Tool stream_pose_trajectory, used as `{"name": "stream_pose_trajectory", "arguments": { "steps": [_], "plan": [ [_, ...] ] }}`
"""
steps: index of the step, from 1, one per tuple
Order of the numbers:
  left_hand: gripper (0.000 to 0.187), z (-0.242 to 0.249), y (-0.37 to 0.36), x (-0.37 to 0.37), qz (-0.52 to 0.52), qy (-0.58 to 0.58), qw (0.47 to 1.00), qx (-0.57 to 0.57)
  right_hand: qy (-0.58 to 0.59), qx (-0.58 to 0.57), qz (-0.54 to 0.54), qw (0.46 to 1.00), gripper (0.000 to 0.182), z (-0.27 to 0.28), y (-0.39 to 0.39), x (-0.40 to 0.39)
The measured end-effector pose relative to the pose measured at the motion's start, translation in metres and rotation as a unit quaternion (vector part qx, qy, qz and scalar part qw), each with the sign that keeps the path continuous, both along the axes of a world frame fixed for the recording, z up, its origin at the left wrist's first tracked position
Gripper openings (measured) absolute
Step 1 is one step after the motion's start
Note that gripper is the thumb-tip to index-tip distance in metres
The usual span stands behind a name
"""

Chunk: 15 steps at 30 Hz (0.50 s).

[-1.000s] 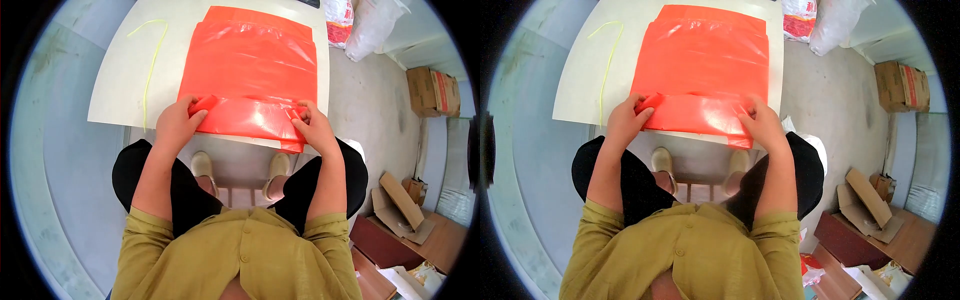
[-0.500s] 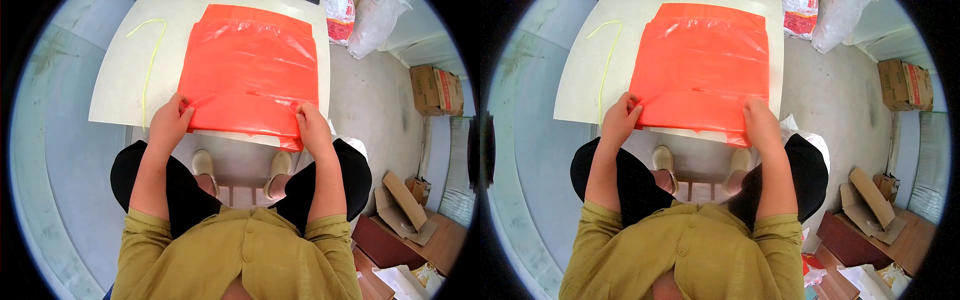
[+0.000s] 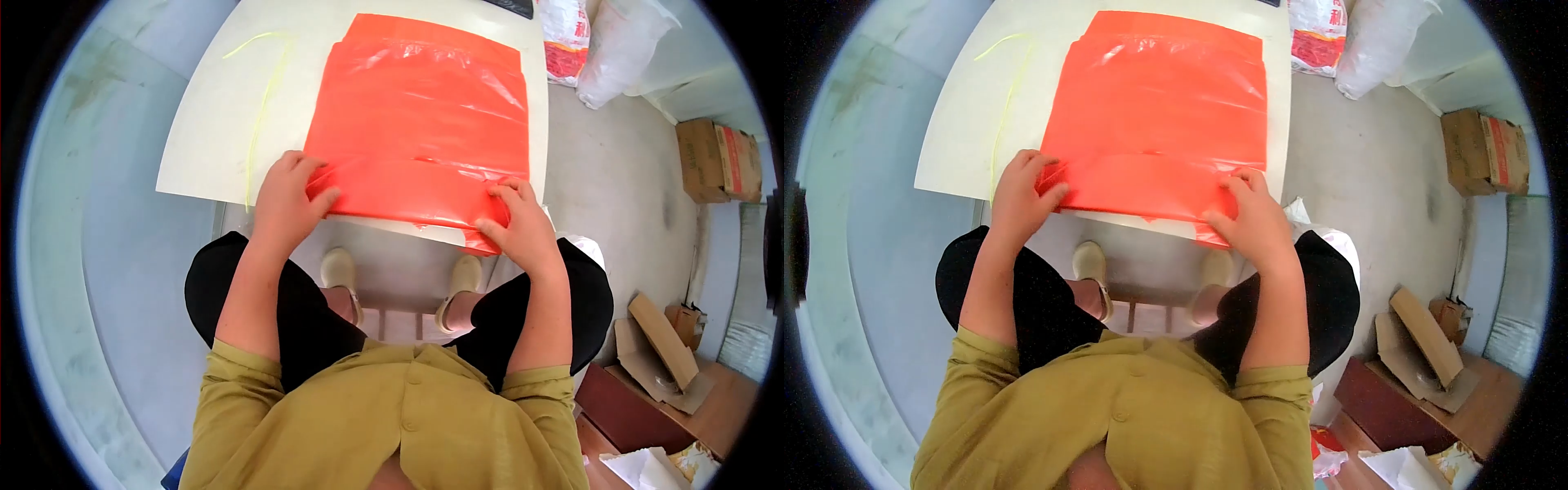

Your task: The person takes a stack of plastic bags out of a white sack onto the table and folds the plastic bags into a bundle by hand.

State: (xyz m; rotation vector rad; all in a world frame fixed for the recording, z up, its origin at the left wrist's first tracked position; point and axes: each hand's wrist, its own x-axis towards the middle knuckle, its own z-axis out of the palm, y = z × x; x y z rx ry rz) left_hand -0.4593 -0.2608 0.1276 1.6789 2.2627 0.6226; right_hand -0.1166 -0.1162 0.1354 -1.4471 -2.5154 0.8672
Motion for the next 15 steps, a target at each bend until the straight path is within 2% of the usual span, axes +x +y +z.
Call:
{"name": "stream_pose_trajectory", "arguments": {
  "steps": [1, 4, 15],
  "plan": [
    [0.045, 0.0, 0.0, 0.003, -0.057, 0.051, 0.996, 0.038, -0.015, -0.011, 0.015, 1.0, 0.066, 0.003, 0.001, 0.0],
    [0.065, 0.002, 0.005, 0.019, -0.206, 0.025, 0.977, 0.049, -0.032, -0.027, 0.029, 0.999, 0.07, 0.017, -0.004, -0.006],
    [0.062, -0.001, 0.008, 0.018, -0.187, 0.071, 0.98, 0.018, -0.079, 0.081, 0.067, 0.991, 0.066, 0.002, -0.003, 0.003]
  ]
}}
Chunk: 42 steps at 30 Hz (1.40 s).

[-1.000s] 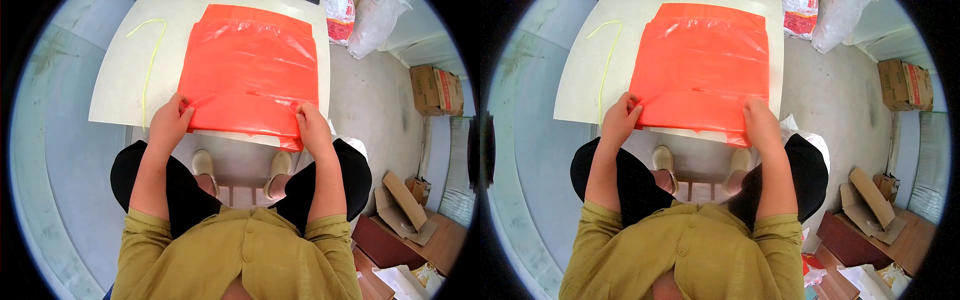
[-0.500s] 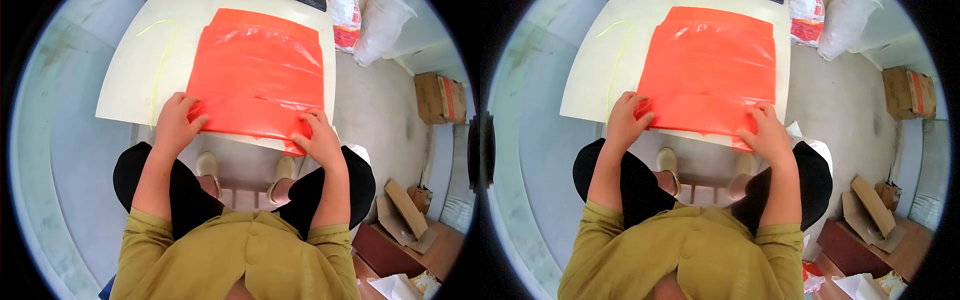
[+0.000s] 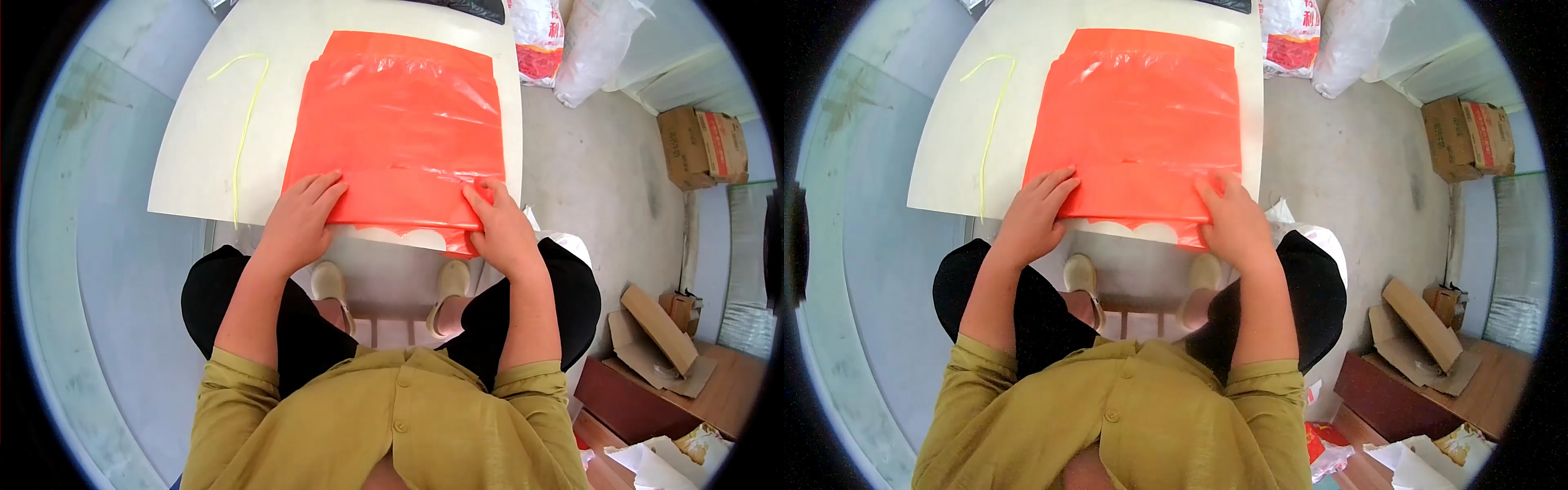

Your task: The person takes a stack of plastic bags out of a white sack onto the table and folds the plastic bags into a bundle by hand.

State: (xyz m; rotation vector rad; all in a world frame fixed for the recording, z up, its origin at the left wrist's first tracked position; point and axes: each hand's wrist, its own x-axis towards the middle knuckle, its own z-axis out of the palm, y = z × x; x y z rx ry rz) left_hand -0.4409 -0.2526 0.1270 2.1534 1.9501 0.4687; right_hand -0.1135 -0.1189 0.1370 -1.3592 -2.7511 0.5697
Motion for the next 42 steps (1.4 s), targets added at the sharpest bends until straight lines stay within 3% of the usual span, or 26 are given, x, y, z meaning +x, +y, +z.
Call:
{"name": "stream_pose_trajectory", "arguments": {
  "steps": [8, 14, 17, 20, 23, 24, 26, 29, 30, 33, 37, 40, 42],
  "plan": [
    [0.065, -0.005, -0.004, -0.005, 0.018, 0.033, 0.999, 0.004, -0.024, 0.016, 0.005, 1.0, 0.066, 0.0, -0.004, -0.001],
    [0.05, 0.008, -0.008, -0.011, 0.071, -0.022, 0.997, -0.016, 0.049, 0.019, 0.019, 0.998, 0.058, 0.001, -0.002, 0.016],
    [0.033, 0.009, -0.01, -0.02, 0.052, -0.066, 0.995, 0.06, 0.104, 0.007, 0.015, 0.994, 0.047, 0.011, 0.004, 0.017],
    [0.02, 0.018, -0.012, -0.024, 0.124, -0.236, 0.964, -0.025, 0.172, 0.021, 0.051, 0.984, 0.032, 0.008, 0.015, 0.035],
    [0.011, 0.038, -0.008, -0.023, 0.246, -0.301, 0.906, -0.17, 0.268, -0.171, -0.075, 0.945, 0.02, -0.003, 0.019, 0.052],
    [0.009, 0.025, -0.007, -0.022, 0.236, -0.37, 0.892, -0.11, 0.271, -0.207, -0.118, 0.933, 0.022, -0.007, 0.022, 0.055],
    [0.012, 0.021, 0.004, -0.015, 0.259, -0.362, 0.893, -0.062, 0.275, -0.269, -0.2, 0.901, 0.028, -0.013, 0.034, 0.055],
    [0.016, 0.009, 0.017, -0.011, 0.284, -0.369, 0.884, -0.042, 0.401, -0.239, -0.268, 0.843, 0.041, -0.027, 0.038, 0.043],
    [0.018, 0.006, 0.019, -0.012, 0.293, -0.355, 0.886, -0.049, 0.386, -0.244, -0.28, 0.844, 0.049, -0.011, 0.033, 0.033],
    [0.023, -0.007, 0.028, -0.019, 0.318, -0.347, 0.88, -0.068, 0.442, -0.249, -0.238, 0.828, 0.044, -0.027, 0.037, 0.031],
    [0.04, -0.024, 0.028, -0.022, 0.341, -0.386, 0.857, -0.032, 0.398, -0.237, -0.221, 0.858, 0.038, -0.053, 0.052, 0.045],
    [0.052, -0.035, 0.018, -0.034, 0.307, -0.511, 0.803, -0.007, 0.41, -0.219, -0.214, 0.859, 0.029, -0.06, 0.052, 0.042],
    [0.06, -0.023, 0.015, -0.029, 0.333, -0.606, 0.721, -0.054, 0.405, -0.235, -0.215, 0.857, 0.03, -0.052, 0.049, 0.036]
  ]
}}
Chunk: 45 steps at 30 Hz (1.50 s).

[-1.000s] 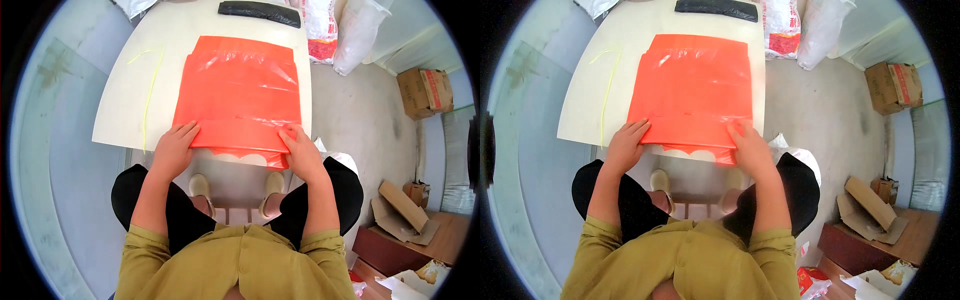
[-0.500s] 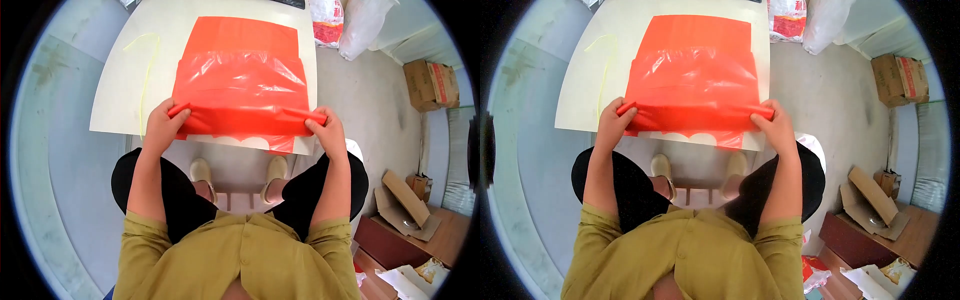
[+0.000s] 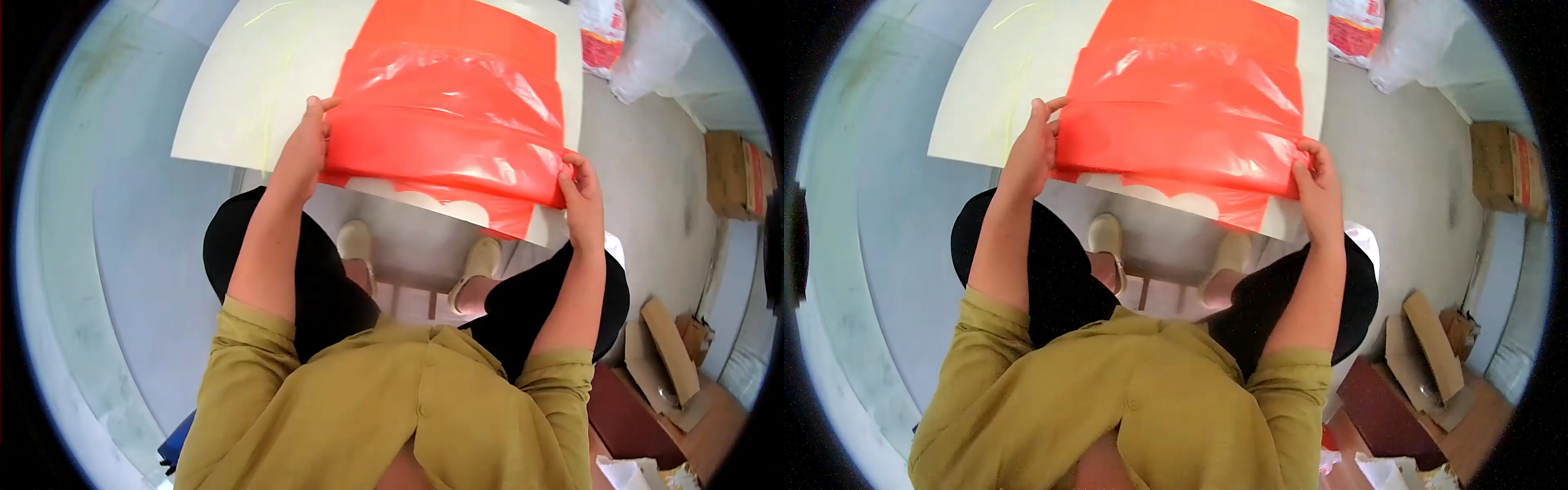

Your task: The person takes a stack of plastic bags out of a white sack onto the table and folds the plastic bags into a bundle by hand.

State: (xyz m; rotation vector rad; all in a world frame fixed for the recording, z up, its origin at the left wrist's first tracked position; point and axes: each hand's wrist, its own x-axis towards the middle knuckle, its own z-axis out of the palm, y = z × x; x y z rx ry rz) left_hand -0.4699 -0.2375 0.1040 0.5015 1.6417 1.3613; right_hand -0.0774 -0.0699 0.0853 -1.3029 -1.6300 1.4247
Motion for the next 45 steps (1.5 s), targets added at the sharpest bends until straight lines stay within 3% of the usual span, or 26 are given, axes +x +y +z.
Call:
{"name": "stream_pose_trajectory", "arguments": {
  "steps": [2, 6, 9, 16, 24, 30, 34, 40, 45],
  "plan": [
    [0.062, 0.012, 0.0, 0.001, 0.003, -0.09, 0.996, -0.003, -0.004, -0.01, 0.005, 1.0, 0.034, 0.009, -0.003, -0.006],
    [0.052, 0.016, -0.002, 0.006, -0.009, -0.005, 0.999, -0.046, 0.008, -0.025, 0.016, 1.0, 0.039, 0.011, -0.003, -0.009],
    [0.058, 0.0, -0.004, 0.007, -0.053, 0.109, 0.992, -0.036, -0.022, -0.01, 0.025, 0.999, 0.042, 0.01, -0.003, -0.005],
    [0.043, 0.015, -0.009, 0.008, -0.085, 0.086, 0.992, -0.032, -0.024, -0.093, 0.038, 0.995, 0.046, 0.034, -0.01, 0.002],
    [0.046, 0.008, 0.0, 0.013, -0.057, 0.196, 0.979, -0.016, -0.062, -0.027, 0.061, 0.996, 0.053, 0.012, -0.007, 0.001],
    [0.048, 0.015, 0.008, 0.021, -0.037, 0.233, 0.969, -0.079, -0.103, 0.023, 0.094, 0.99, 0.056, 0.019, -0.012, 0.002],
    [0.047, -0.005, 0.01, 0.016, -0.026, 0.318, 0.948, -0.018, -0.112, 0.038, 0.081, 0.99, 0.058, 0.013, -0.013, 0.003],
    [0.047, -0.001, 0.014, 0.018, -0.05, 0.349, 0.933, -0.074, -0.156, 0.004, 0.063, 0.986, 0.055, 0.013, -0.012, 0.003],
    [0.046, -0.012, 0.012, 0.015, -0.04, 0.34, 0.939, -0.036, -0.142, 0.018, 0.068, 0.987, 0.054, 0.009, -0.012, 0.007]
  ]
}}
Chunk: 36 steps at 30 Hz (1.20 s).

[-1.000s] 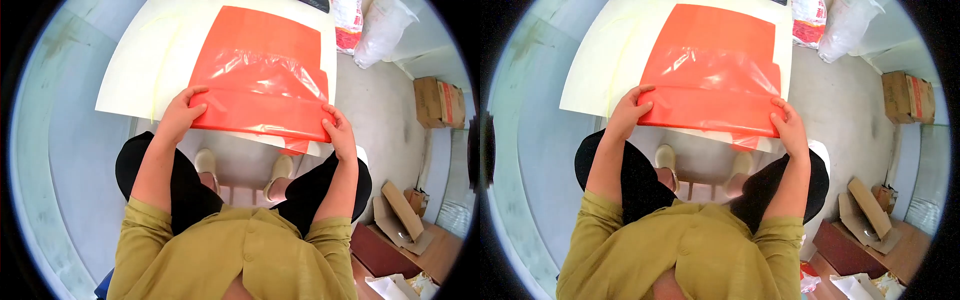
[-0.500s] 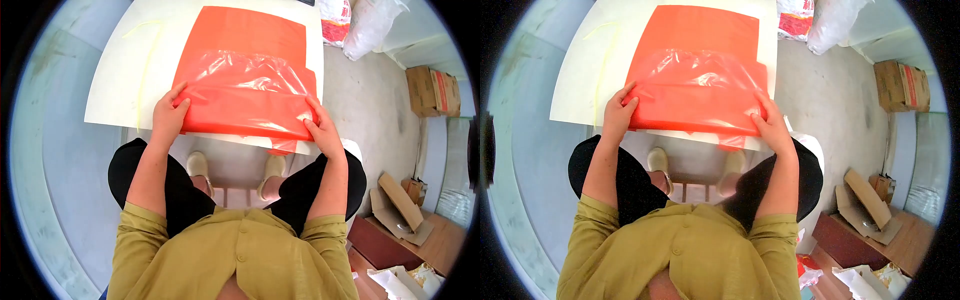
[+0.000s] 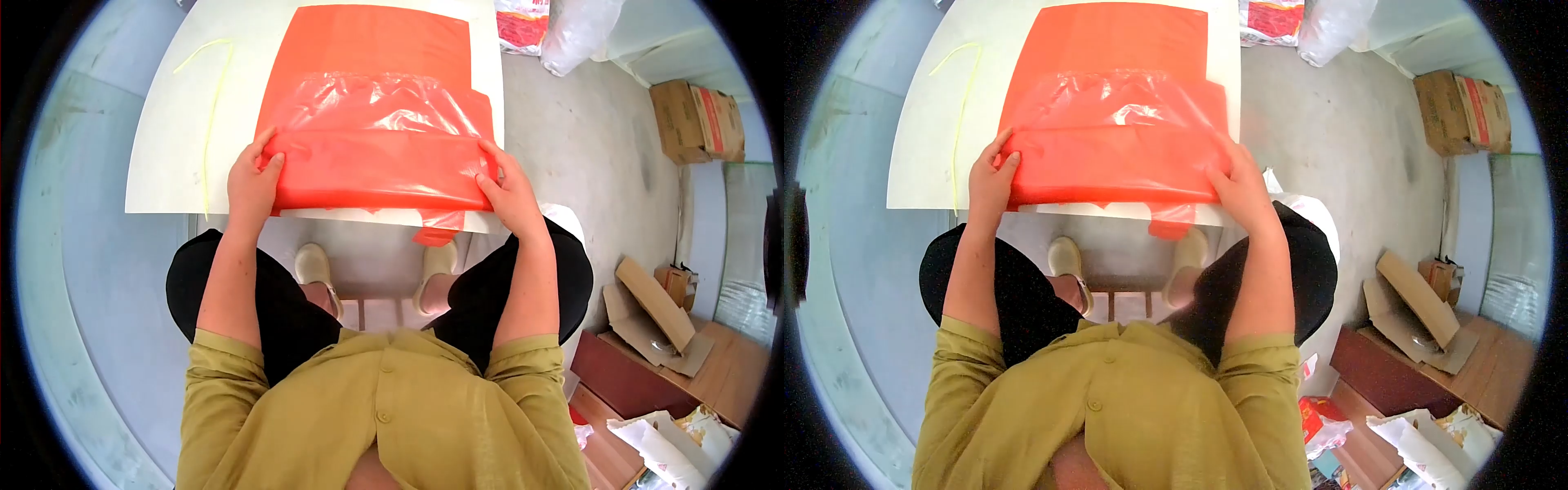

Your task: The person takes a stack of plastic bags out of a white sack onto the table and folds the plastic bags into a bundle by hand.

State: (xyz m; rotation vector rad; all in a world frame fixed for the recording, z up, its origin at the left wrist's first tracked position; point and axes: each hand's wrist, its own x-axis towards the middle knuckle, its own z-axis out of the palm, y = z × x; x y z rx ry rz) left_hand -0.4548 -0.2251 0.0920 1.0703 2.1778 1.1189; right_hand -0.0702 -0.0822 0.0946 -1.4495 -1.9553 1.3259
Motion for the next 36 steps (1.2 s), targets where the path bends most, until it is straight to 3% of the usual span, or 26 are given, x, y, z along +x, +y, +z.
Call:
{"name": "stream_pose_trajectory", "arguments": {
  "steps": [3, 7, 10, 16, 20, 26, 30, 36],
  "plan": [
    [0.048, -0.006, -0.002, -0.004, -0.012, 0.033, 0.999, 0.007, -0.004, 0.013, 0.004, 1.0, 0.054, 0.001, -0.001, 0.002],
    [0.05, -0.005, -0.004, -0.008, -0.019, 0.069, 0.997, -0.014, 0.03, -0.056, -0.054, 0.997, 0.054, 0.017, -0.005, 0.004],
    [0.05, 0.009, -0.01, -0.006, 0.017, -0.088, 0.996, -0.024, 0.036, -0.074, -0.072, 0.994, 0.053, 0.018, -0.005, 0.011],
    [0.04, 0.005, -0.03, -0.026, 0.037, -0.214, 0.976, -0.021, 0.036, -0.104, -0.094, 0.99, 0.04, 0.023, -0.013, 0.026],
    [0.039, -0.008, -0.04, -0.042, -0.003, -0.206, 0.976, -0.063, 0.069, -0.107, -0.085, 0.988, 0.035, 0.011, -0.014, 0.037],
    [0.036, 0.001, -0.037, -0.028, 0.037, -0.269, 0.962, -0.011, 0.054, -0.073, -0.065, 0.994, 0.029, -0.006, -0.01, 0.046],
    [0.034, -0.001, -0.042, -0.038, 0.011, -0.223, 0.973, -0.05, 0.037, -0.066, -0.109, 0.991, 0.027, 0.004, -0.013, 0.044],
    [0.034, 0.001, -0.047, -0.04, 0.005, -0.227, 0.972, -0.054, 0.067, -0.1, -0.075, 0.99, 0.029, 0.007, -0.018, 0.039]
  ]
}}
